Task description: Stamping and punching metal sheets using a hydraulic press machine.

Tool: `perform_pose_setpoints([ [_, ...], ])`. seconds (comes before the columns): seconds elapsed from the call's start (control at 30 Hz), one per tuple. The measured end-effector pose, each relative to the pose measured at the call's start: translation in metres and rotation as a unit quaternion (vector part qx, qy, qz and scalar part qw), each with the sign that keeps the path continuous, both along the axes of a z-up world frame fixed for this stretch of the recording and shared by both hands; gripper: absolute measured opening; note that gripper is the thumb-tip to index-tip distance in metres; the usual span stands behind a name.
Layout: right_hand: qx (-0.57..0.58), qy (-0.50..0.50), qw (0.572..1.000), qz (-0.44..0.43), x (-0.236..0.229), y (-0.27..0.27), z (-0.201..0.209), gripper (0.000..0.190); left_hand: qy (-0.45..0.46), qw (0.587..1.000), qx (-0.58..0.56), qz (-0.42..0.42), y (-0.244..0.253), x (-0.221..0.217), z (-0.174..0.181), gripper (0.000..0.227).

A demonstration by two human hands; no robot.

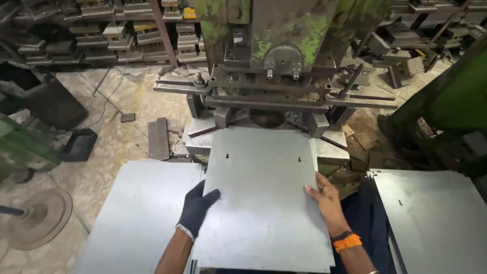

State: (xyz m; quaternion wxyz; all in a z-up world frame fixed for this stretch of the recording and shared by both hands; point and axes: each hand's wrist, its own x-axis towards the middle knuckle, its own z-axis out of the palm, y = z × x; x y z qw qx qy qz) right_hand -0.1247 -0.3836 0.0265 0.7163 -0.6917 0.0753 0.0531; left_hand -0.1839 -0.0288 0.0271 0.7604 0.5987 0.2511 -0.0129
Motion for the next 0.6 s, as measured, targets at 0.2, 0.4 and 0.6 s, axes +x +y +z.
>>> perform_pose_setpoints([
  [0.2,-0.471,-0.131,0.865,-0.110,0.038,-0.012,-0.035,0.027,-0.020,0.861,0.507,0.029,0.016,0.039,-0.013,0.044],
  [0.4,-0.280,-0.223,0.932,0.057,0.029,0.126,0.021,0.026,0.095,0.912,0.356,-0.181,-0.017,0.063,0.005,0.088],
  [0.6,-0.221,-0.241,0.916,0.234,0.031,0.258,0.030,0.018,0.066,0.962,0.239,-0.113,0.023,0.067,-0.067,0.048],
])
